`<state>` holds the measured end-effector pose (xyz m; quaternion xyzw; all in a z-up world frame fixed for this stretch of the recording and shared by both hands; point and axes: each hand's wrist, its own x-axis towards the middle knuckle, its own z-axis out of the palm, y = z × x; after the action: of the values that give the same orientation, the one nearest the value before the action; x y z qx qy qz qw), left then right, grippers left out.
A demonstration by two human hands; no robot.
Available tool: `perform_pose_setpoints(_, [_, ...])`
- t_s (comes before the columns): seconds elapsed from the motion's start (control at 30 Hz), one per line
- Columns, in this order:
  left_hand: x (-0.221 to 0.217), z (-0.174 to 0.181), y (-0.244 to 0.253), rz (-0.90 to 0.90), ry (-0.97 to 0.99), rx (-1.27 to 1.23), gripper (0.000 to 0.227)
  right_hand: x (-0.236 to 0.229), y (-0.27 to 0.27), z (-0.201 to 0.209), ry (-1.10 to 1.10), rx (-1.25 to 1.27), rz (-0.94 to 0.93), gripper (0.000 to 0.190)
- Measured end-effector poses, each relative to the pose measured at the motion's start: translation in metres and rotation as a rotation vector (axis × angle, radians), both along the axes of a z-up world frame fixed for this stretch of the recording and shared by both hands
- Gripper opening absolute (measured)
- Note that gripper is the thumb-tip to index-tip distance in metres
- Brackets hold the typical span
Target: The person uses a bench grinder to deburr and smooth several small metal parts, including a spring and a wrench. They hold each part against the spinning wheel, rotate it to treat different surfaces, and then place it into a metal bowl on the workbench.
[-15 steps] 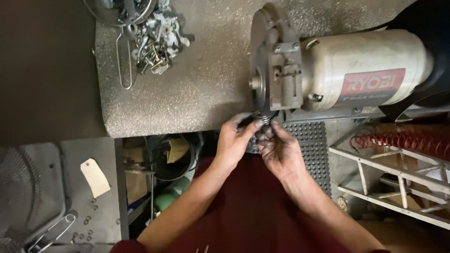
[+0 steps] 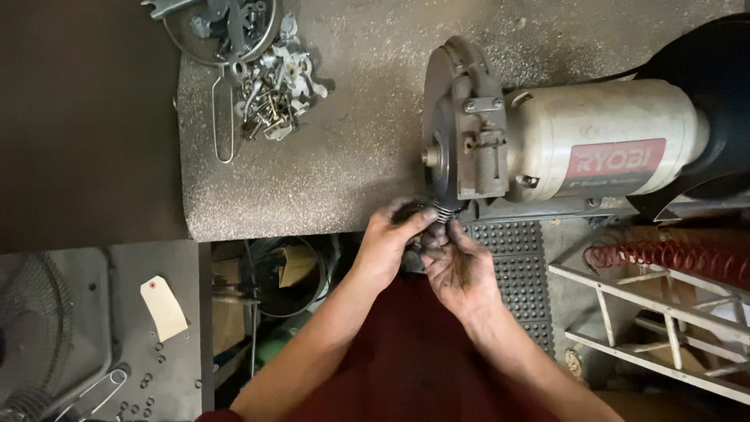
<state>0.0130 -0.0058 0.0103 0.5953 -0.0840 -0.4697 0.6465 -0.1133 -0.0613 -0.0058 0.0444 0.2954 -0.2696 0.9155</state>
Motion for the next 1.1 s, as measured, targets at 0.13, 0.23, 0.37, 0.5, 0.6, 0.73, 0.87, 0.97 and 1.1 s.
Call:
perform_pose_setpoints(0.13, [-0.007, -0.01, -0.001, 0.035, 0.239, -0.061, 0.029, 0.003, 0.004, -0.006, -0.036, 0.032, -0.037, 0.01])
perform_pose_setpoints(0.23, [-0.012, -0.01, -0.005, 0.115, 0.194, -0.029, 0.025, 0.001, 0.008, 0.004, -0.051, 0.024, -0.029, 0.008])
perform_pose_setpoints(0.37, [-0.016, 0.034, 0.002, 0.006, -0.046, 0.155, 0.028, -0.013, 0.02, 0.015, 0.031, -0.008, 0.032, 0.01])
perform_pose_setpoints(0.5, [-0.021, 0.019, 0.019, -0.046, -0.211, 0.236, 0.017, -0.034, 0.041, -0.051, 0.118, 0.024, 0.109, 0.024])
perform_pose_setpoints(0.6, [-0.013, 0.009, 0.015, -0.1, -0.332, -0.057, 0.017, -0.023, 0.028, -0.011, 0.149, -0.133, 0.103, 0.021])
perform_pose_setpoints(0.73, [-0.016, 0.016, 0.015, -0.1, -0.403, -0.069, 0.015, -0.024, 0.029, 0.003, 0.128, -0.295, 0.188, 0.023])
perform_pose_setpoints(0.87, [-0.018, 0.006, 0.014, 0.077, -0.31, -0.034, 0.017, -0.013, 0.033, 0.024, 0.367, -0.601, 0.09, 0.019])
perform_pose_setpoints(0.97, [-0.018, -0.002, 0.013, 0.122, -0.455, -0.01, 0.016, -0.009, 0.028, 0.026, 0.5, -0.808, 0.045, 0.025])
perform_pose_setpoints(1.1, [-0.021, 0.001, 0.013, 0.144, -0.554, 0.101, 0.013, 0.001, 0.021, 0.023, 0.61, -0.884, -0.044, 0.022])
